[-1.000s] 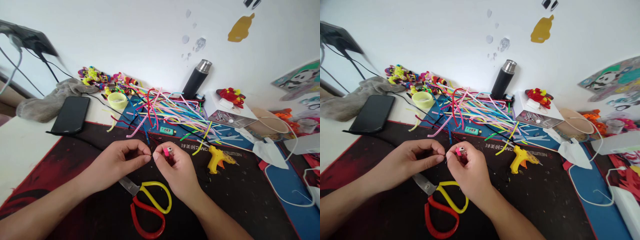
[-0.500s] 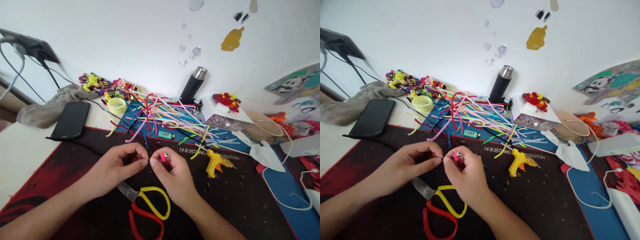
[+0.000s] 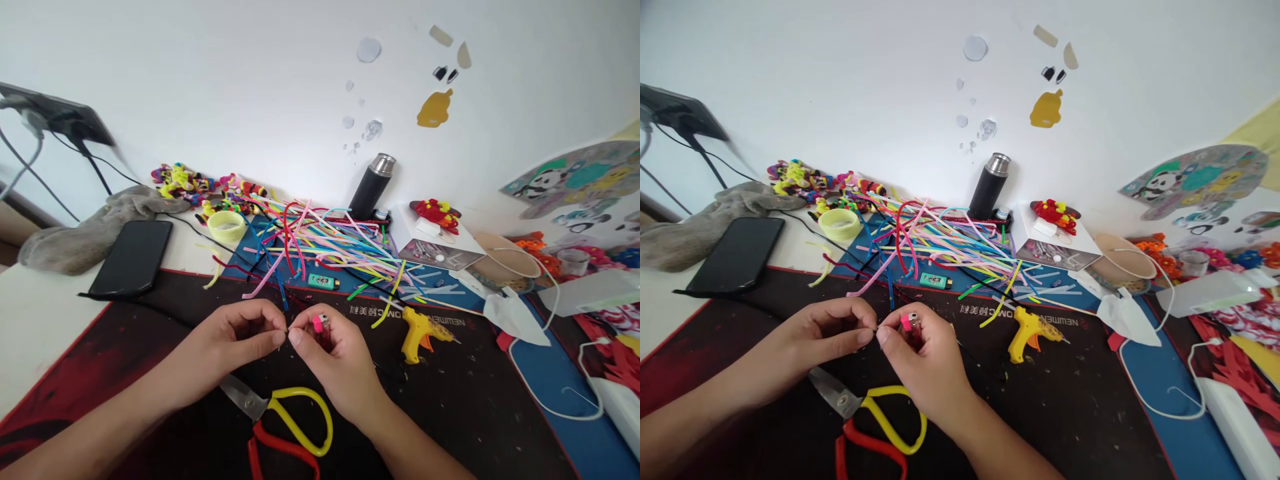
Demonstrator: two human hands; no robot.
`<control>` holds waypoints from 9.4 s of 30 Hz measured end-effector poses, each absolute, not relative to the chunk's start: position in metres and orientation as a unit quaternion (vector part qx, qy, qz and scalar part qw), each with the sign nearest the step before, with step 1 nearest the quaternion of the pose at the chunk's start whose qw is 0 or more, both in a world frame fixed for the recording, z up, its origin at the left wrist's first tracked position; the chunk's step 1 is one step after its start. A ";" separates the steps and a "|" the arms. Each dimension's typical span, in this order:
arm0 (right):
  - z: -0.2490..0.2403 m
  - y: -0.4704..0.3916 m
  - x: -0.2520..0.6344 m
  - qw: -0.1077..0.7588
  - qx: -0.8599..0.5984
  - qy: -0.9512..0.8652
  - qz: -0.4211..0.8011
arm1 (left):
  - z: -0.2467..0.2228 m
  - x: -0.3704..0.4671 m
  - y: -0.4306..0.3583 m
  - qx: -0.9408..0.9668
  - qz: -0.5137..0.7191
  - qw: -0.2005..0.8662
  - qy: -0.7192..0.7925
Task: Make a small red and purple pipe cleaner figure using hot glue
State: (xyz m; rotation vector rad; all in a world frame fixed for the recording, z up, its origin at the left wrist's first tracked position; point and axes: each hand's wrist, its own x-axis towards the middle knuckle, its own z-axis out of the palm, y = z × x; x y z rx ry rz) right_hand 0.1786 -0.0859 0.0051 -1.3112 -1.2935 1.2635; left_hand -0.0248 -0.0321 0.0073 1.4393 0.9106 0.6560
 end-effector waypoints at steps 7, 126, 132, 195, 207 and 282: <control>0.005 -0.086 0.176 0.434 -0.518 -0.510 0.533 | 0.003 -0.024 -0.034 0.586 0.294 0.650 0.385; 0.007 -0.089 0.178 0.447 -0.538 -0.535 0.473 | 0.006 -0.024 -0.037 0.605 0.302 0.611 0.411; 0.007 -0.089 0.177 0.445 -0.538 -0.533 0.478 | 0.002 -0.024 -0.038 0.607 0.300 0.615 0.404; 0.008 -0.091 0.174 0.433 -0.541 -0.530 0.490 | 0.008 -0.024 -0.039 0.635 0.305 0.588 0.398; 0.008 -0.090 0.173 0.431 -0.542 -0.532 0.487 | 0.009 -0.023 -0.042 0.638 0.299 0.584 0.403; -0.034 -0.089 0.163 0.384 -0.528 -0.596 0.468 | 0.008 -0.023 -0.040 0.614 0.355 0.574 0.410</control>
